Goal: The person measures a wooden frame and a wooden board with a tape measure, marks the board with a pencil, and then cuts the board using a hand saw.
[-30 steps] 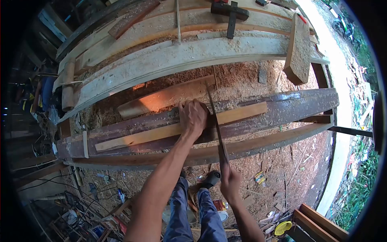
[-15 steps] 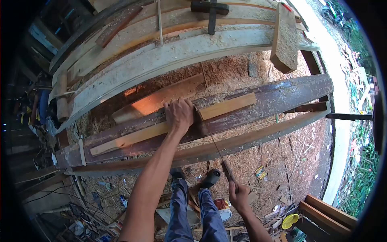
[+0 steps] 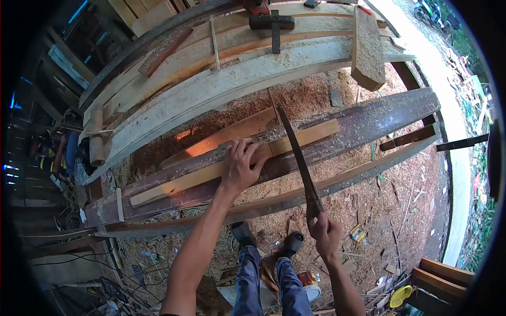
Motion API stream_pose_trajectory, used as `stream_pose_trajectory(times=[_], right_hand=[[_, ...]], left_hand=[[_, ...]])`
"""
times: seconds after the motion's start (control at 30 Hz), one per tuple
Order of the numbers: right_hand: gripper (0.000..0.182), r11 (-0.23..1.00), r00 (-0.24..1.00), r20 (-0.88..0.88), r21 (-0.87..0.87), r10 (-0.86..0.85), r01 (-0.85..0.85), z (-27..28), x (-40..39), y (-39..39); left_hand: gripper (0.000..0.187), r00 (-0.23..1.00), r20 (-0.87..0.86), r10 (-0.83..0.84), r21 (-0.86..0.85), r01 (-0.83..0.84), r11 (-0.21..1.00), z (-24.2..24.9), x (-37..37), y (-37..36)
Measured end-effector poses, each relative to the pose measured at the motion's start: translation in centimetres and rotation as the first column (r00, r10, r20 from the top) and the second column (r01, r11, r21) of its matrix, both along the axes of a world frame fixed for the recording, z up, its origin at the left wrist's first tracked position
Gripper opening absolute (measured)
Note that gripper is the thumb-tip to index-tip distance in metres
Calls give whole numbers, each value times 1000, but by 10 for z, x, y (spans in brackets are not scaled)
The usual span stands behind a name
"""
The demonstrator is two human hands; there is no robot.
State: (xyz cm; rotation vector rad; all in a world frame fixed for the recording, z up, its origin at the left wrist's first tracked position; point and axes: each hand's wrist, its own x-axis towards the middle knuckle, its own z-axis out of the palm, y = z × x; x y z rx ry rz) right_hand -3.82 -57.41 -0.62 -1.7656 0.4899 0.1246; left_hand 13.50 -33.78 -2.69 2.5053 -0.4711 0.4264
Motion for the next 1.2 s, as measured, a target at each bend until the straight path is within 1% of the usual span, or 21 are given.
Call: stream_pose_trajectory(times=[0.03,0.07,0.13,0.17,0.23,0.27,0.33,0.47,0.53,0.57,0.63,0.67,0.73,0.8,0.87,0.97,1.03,1.07,1.13,1.17,1.2], right_hand=[[46,998,1000,18,67,-20,19,-1,-4,0],[46,998,1000,17,67,-22,20,-2,-9,1],[46,1000,998,67,-11,-3,4,-2,-17,1],[46,1000,998,66,-12,-3,4,0,-20,-1],[46,999,996,89,35,1,-4,6,-25,-1],[46,999,996,86,37,-2,-1,6,-28,-2],[47,995,997,67,98,-31,25,8,-35,-5],[49,996,995,85,81,-50,43,14,-36,-6],[49,998,996,78,48,-46,42,17,-36,-8],[50,999,997,68,19,-38,37,19,-35,-9],[50,999,996,71,16,-53,52,21,-34,-9],[51,998,996,69,13,-60,60,21,-34,-10],[51,997,995,76,31,-68,66,16,-37,-16],[51,996,994,81,48,-77,73,12,-39,-21],[49,997,993,85,4,-83,83,10,-39,-23],[46,995,993,51,8,-103,103,8,-38,-23],[45,995,993,61,-12,-100,101,5,-35,-22],[44,995,993,70,-34,-91,94,3,-33,-22],[44,997,996,53,-23,-72,73,-4,-25,-20],[44,999,998,40,-15,-47,48,-6,-20,-19],[44,999,998,41,-14,-47,47,-5,-15,-17]], left_hand=[[33,998,-43,-52,10,52,999,-3,-5,3],[33,998,-44,-54,10,54,998,-5,-5,6],[39,993,-50,-110,23,111,994,-3,-2,9],[39,993,-51,-110,22,111,994,-1,-1,10],[32,989,-61,-135,118,142,983,8,1,11],[32,988,-64,-138,120,145,982,13,1,11],[24,980,-116,-163,51,170,984,20,0,10],[21,987,-94,-133,11,135,991,21,-8,-2],[21,981,-163,-110,3,112,994,19,-9,-7],[21,981,-159,-114,1,116,993,18,-9,-10],[19,992,-63,-106,14,107,994,16,-8,-19],[19,992,-62,-110,11,111,994,16,-9,-24],[17,994,60,-90,75,85,994,18,-10,-35],[17,993,61,-96,86,91,992,13,-13,-43],[20,993,59,-104,100,98,990,6,-19,-49],[26,996,32,-78,46,76,996,-6,-26,-54],[35,997,-11,-81,-54,80,995,-8,-26,-58],[35,996,-14,-84,-55,83,995,-9,-27,-60],[37,975,-91,-201,-67,195,978,3,-25,-65],[37,975,-93,-201,-67,196,978,3,-22,-66],[36,985,-58,-161,-95,156,983,4,-18,-67]])
